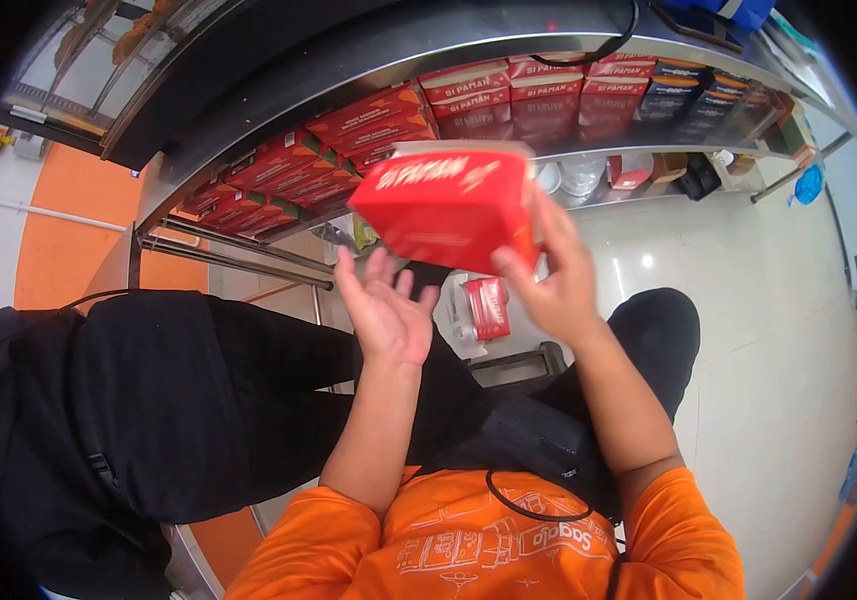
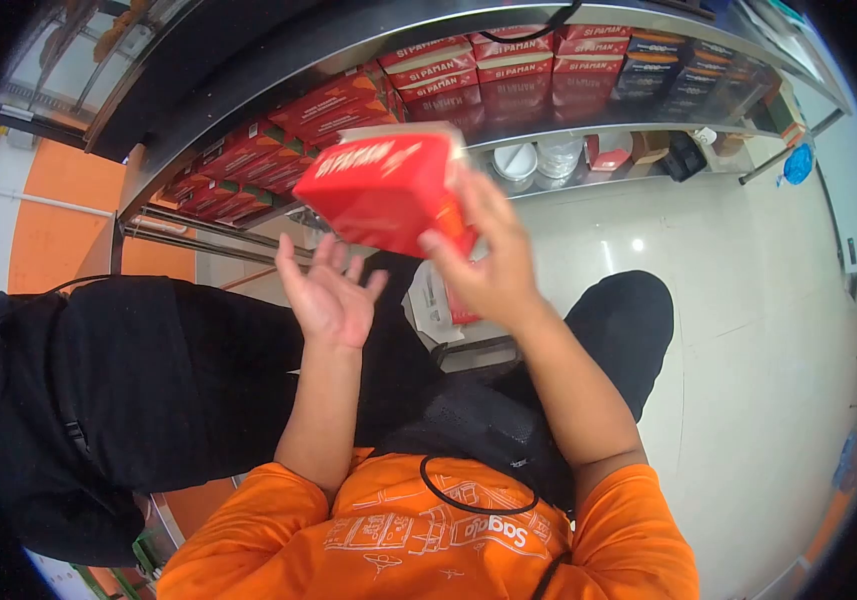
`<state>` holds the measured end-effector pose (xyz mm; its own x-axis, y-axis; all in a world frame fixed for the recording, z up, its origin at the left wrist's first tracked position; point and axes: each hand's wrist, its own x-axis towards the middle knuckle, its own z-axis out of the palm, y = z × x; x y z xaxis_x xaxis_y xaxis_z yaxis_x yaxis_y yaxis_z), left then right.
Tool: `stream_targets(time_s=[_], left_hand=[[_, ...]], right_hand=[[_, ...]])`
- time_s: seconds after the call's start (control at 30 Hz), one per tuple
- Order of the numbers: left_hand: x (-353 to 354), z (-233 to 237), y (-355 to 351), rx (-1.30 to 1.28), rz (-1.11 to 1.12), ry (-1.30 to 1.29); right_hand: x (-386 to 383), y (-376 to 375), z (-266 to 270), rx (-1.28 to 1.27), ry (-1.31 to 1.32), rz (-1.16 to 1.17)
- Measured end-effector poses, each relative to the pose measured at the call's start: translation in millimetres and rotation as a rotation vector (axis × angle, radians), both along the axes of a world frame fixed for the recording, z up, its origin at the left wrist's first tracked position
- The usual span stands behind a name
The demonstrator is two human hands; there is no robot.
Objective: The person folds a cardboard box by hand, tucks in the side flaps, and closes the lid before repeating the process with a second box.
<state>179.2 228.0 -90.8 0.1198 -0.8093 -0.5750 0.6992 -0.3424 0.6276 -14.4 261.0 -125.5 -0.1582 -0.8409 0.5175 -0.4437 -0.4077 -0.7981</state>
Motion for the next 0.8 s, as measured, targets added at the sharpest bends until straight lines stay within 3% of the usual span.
stream_targets(time_s=[0.1, 0.17, 0.27, 0.3, 0.4, 0.47, 0.57, 0.7, 0.8], left_hand=[[14.1, -13.2, -2.6, -0.417, -0.068, -0.363], [18.7, -5.6, -4.2, -0.687, -0.211, -0.331], [14.8, 7.8, -2.5, -0.928, -0.367, -0.368], [11.4, 13.5, 0.5, -0.935, -0.395, -0.333], [14.1, 13.6, -0.9, -1.175, -0.549, -0.635], [16.9, 13.5, 1.5, -1.277, -0.527, -0.858], [6.2, 10.2, 9.8, -1.071, -0.326, -0.606], [-4.0, 12.1, 19.5, -0.877, -0.292, -0.482], [-8.4, 12.2, 19.4, -0.943, -0.254, -0.531]], right_hand=[[-19.5, -11.7, 8.1, 0.102, -0.812, 0.082], [-43.0, -13.9, 6.3, 0.220, -1.214, 0.158], [-63.3, -19.0, -19.5, 0.274, -1.404, 0.287], [-62.9, -20.0, -22.0, 0.276, -1.416, 0.308], [-58.6, -21.0, -21.3, 0.277, -1.454, 0.376], [-57.3, -22.0, -25.3, 0.277, -1.484, 0.433], [-56.2, -21.3, -25.0, 0.253, -1.541, 0.532], [-55.9, -20.9, -25.8, 0.265, -1.507, 0.513], [-52.2, -19.3, -25.0, 0.277, -1.473, 0.491]])
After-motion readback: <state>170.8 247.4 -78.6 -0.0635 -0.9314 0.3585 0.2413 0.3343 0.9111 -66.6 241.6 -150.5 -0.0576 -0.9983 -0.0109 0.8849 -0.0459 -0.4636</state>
